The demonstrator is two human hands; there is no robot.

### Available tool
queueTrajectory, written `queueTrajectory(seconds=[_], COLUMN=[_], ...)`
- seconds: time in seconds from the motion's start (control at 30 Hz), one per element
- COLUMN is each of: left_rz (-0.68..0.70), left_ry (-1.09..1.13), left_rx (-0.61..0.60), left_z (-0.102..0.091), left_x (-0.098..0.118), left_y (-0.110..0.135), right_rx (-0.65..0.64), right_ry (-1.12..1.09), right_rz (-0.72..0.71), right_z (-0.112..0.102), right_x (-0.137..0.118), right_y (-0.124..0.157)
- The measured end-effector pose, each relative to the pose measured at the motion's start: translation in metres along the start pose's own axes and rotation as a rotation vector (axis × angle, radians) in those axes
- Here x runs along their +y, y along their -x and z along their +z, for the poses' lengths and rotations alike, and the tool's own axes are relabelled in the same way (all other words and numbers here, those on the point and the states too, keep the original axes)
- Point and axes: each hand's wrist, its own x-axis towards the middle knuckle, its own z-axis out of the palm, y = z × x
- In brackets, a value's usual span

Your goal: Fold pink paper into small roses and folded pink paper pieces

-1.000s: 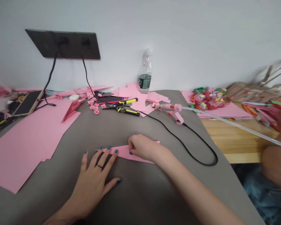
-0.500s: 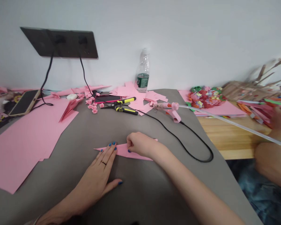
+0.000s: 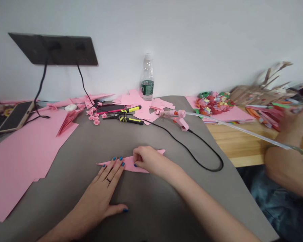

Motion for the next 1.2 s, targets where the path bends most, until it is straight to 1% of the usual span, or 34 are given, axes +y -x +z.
queueTrajectory(seconds=[0.17,0.3,0.43,0.53,0.6,0.67,0.8,0.9,1.0,1.1,1.2], left_rz=[0.014,0.023,0.036,0.012,-0.003,0.0,0.018,0.046,0.09,0.078,0.064], left_ry=[-0.019,-0.044,-0.097,-0.165,-0.208,-0.229,-0.236,-0.179,-0.091,-0.047,-0.033], left_rx=[-0.001,0.021,0.051,0.058,0.053,0.054,0.08,0.057,0.016,-0.019,-0.038], left_z=[-0.003,-0.003,-0.003,-0.003,-0.004,-0.005,-0.006,-0.004,0.0,0.003,0.002], left_x=[0.0,-0.001,0.001,0.005,0.009,0.011,0.012,0.007,0.001,-0.001,0.0], left_y=[0.0,0.0,-0.005,-0.009,-0.011,-0.013,-0.014,-0.014,-0.015,-0.016,-0.016], right_rx=[0.057,0.113,0.189,0.273,0.319,0.357,0.452,0.497,0.48,0.45,0.447], right_ry=[-0.03,-0.061,-0.142,-0.154,-0.123,-0.045,0.249,0.416,0.522,0.567,0.556], right_rz=[-0.069,-0.123,-0.216,-0.326,-0.402,-0.455,-0.523,-0.499,-0.368,-0.265,-0.216], right_z=[0.006,0.011,0.018,0.025,0.029,0.033,0.041,0.053,0.072,0.095,0.109], right_x=[0.007,0.009,0.017,0.028,0.034,0.038,0.04,0.036,0.023,0.006,0.0], right_y=[0.004,0.01,0.017,0.021,0.024,0.025,0.028,0.031,0.039,0.046,0.049])
